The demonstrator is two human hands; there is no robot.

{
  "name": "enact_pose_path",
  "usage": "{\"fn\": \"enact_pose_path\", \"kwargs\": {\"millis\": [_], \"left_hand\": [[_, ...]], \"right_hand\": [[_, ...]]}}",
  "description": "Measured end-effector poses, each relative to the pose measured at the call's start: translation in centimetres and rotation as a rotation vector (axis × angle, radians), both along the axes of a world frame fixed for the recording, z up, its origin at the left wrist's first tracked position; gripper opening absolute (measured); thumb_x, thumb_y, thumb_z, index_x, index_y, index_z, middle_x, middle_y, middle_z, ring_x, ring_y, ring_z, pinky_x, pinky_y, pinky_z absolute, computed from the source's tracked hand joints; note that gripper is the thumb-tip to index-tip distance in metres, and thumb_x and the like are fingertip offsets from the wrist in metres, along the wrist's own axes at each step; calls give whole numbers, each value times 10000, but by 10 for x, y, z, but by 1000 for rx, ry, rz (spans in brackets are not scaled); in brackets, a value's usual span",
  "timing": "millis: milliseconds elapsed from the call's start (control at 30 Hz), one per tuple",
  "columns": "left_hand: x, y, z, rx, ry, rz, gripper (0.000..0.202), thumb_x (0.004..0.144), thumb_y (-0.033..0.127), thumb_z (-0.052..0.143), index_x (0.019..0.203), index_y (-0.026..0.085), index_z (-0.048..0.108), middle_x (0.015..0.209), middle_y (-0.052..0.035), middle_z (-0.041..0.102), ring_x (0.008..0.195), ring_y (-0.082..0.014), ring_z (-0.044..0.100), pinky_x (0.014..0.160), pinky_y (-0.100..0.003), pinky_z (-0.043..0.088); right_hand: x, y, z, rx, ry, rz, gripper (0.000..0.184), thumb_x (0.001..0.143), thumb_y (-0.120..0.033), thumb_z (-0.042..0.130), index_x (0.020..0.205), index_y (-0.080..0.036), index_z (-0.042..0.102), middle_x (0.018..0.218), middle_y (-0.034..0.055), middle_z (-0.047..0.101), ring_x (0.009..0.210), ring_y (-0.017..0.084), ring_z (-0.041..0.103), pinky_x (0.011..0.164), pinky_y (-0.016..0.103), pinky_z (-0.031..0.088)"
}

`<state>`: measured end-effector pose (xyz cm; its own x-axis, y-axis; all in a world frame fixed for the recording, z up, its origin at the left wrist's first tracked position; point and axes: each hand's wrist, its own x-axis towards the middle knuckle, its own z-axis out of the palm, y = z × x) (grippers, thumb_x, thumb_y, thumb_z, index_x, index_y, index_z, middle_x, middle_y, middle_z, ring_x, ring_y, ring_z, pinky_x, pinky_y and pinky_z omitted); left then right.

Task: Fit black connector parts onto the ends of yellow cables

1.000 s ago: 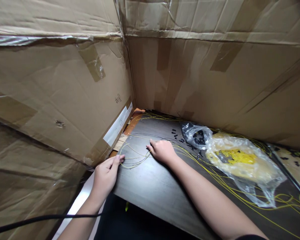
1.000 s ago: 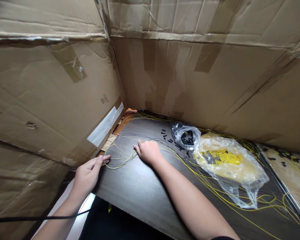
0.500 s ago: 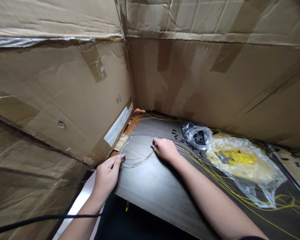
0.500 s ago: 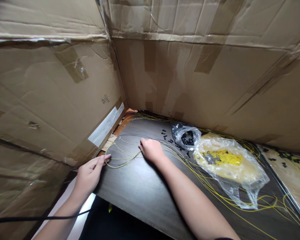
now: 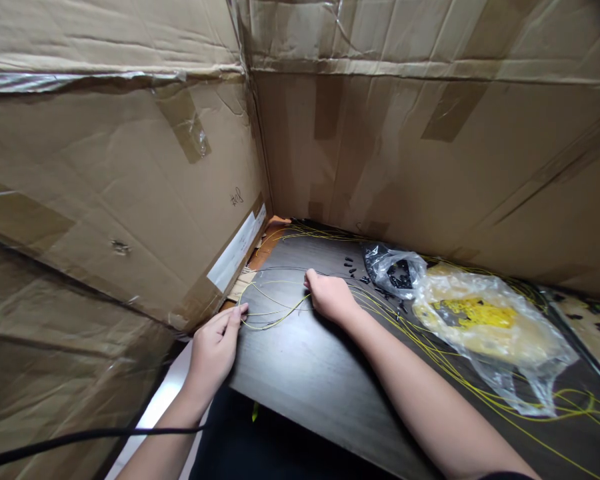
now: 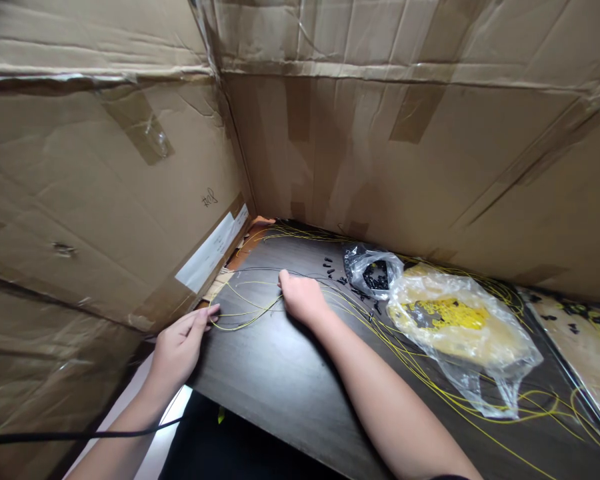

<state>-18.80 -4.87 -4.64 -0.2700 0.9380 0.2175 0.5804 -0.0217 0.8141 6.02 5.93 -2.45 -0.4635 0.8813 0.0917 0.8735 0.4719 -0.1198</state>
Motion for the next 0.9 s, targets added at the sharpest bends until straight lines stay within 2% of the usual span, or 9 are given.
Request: {"fn": "enact_pose_path", "kwargs": {"millis": [200, 400, 467, 567, 633, 700, 833, 900], "left_hand": [[-2, 9, 2, -28, 49, -6, 509, 956, 566, 459, 1098, 184, 765, 1087, -91, 758, 890, -229, 715, 877, -352, 567], [6, 27, 17, -24, 123, -89, 456, 967, 523, 468, 1147, 209, 746, 1180, -57, 733, 697, -166, 691, 754, -306, 577], [11, 30, 21, 40, 121, -108, 437, 976, 496, 465, 1118, 201, 755, 1180, -58, 732, 760, -174, 707, 775, -299, 577], [16, 33, 25, 169, 159, -140, 389, 983, 442, 474, 1075, 202, 766, 1174, -56, 734, 1032, -214, 696, 971, -323, 528], [16, 35, 24, 203, 175, -150, 374, 986, 420, 470, 1081, 209, 764, 1195, -53, 726, 1144, -220, 658, 1053, -335, 480], [14, 37, 21, 192, 174, -142, 378, 986, 419, 460, 1083, 211, 761, 1214, -52, 716, 1146, -215, 656, 1052, -330, 480], [8, 42, 12, 123, 165, -144, 409, 985, 446, 442, 997, 199, 769, 1099, -70, 734, 1048, -213, 676, 962, -311, 523], [6, 44, 8, 109, 176, -122, 393, 969, 459, 471, 1026, 199, 762, 1162, -86, 696, 1012, -211, 672, 885, -306, 549]], "right_hand": [[9, 1, -4, 148, 151, -34, 308, 1058, -333, 272, 1128, -188, 534, 891, 75, 725, 745, 198, 661, 593, 266, 330], [13, -2, -18, 287, 296, -45, 322, 1032, -297, 277, 1067, -147, 559, 873, 114, 688, 732, 182, 635, 641, 256, 384], [14, -3, -21, 321, 332, -42, 312, 1021, -281, 280, 1039, -148, 562, 864, 121, 672, 706, 177, 623, 657, 258, 409], [14, -5, -24, 346, 366, -49, 302, 1013, -270, 283, 1023, -149, 560, 832, 117, 650, 665, 173, 606, 651, 262, 422], [14, -4, -25, 342, 373, -51, 294, 1013, -274, 293, 1023, -149, 559, 817, 110, 646, 656, 171, 606, 643, 258, 417], [13, -3, -25, 324, 370, -47, 289, 1017, -282, 301, 1036, -150, 558, 810, 101, 654, 663, 171, 614, 637, 250, 402], [10, -2, -23, 261, 342, -33, 289, 1029, -303, 301, 1060, -162, 552, 763, 68, 679, 644, 175, 618, 588, 249, 337], [8, -3, -22, 231, 328, -34, 281, 1030, -310, 305, 1064, -169, 547, 740, 54, 686, 619, 180, 612, 569, 259, 303]]}}
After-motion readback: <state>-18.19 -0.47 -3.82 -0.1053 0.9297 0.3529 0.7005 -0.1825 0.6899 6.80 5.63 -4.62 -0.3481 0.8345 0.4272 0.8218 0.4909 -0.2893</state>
